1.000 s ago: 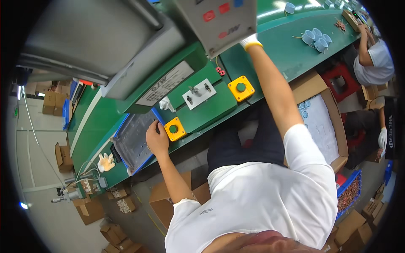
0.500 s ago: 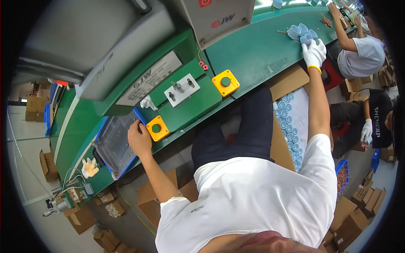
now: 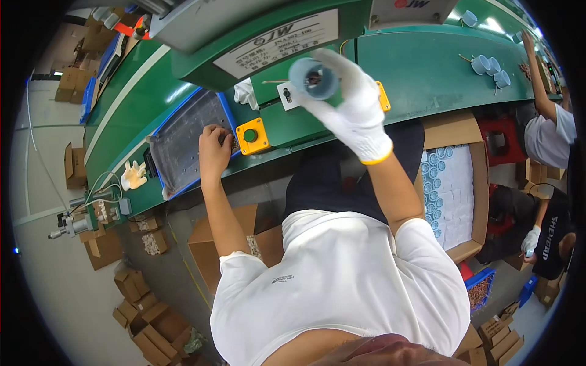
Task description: Operate an assembly machine to process small electronic components at a manual assembly station.
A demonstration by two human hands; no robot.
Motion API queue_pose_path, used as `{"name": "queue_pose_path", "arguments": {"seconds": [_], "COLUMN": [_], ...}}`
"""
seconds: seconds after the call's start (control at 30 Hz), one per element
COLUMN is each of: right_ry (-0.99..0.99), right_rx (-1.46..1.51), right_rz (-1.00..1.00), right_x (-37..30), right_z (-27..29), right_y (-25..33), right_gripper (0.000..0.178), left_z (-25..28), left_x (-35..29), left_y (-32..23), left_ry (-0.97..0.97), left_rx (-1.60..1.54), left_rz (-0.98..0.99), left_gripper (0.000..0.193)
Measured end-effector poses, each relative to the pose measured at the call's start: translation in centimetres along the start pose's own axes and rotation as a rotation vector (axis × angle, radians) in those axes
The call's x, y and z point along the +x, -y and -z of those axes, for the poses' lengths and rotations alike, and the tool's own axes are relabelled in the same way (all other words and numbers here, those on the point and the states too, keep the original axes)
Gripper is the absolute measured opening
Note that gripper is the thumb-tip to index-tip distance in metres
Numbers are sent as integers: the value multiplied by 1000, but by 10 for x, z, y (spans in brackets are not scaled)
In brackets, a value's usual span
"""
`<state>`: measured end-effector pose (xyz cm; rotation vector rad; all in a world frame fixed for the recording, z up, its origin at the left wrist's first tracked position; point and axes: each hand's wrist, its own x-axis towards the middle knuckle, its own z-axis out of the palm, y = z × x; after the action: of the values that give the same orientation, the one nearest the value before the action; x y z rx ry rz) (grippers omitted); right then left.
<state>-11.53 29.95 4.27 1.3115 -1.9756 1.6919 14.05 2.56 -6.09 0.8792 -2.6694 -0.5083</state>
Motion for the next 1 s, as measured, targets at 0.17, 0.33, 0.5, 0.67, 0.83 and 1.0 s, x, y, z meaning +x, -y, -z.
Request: {"name": "queue_pose_path", "arguments": {"seconds": [0.17,0.33,0.5,0.67,0.83,1.0], "right_ry": [34,33,253,333,-163,-177], "right_rx": [-63,-153,-362,-389,-62,-329], "right_rz": [73,117,-148,-105,191,415], "right_x": [5,11,29,31,-4,-60], "right_z": [-26,-29,-18,-17,7,54], "right_y": [-11,-6,12,5,-30,-94], "right_gripper": [66,59,52,49,41,16], "left_z": [-6,-7,0,2,-2,-35], "left_x": [-3,-4,-11,-16,-29,-32], "left_y": [-2,-2,-7,-30,-92,-74], "left_ry": [-73,-185,-236,-320,-311,-477], "left_rx": [-38,-165,-343,-402,-327,-60], "left_rz": [45,30,178,-33,-190,-437], "left_gripper": [12,13,12,19,16,17]}}
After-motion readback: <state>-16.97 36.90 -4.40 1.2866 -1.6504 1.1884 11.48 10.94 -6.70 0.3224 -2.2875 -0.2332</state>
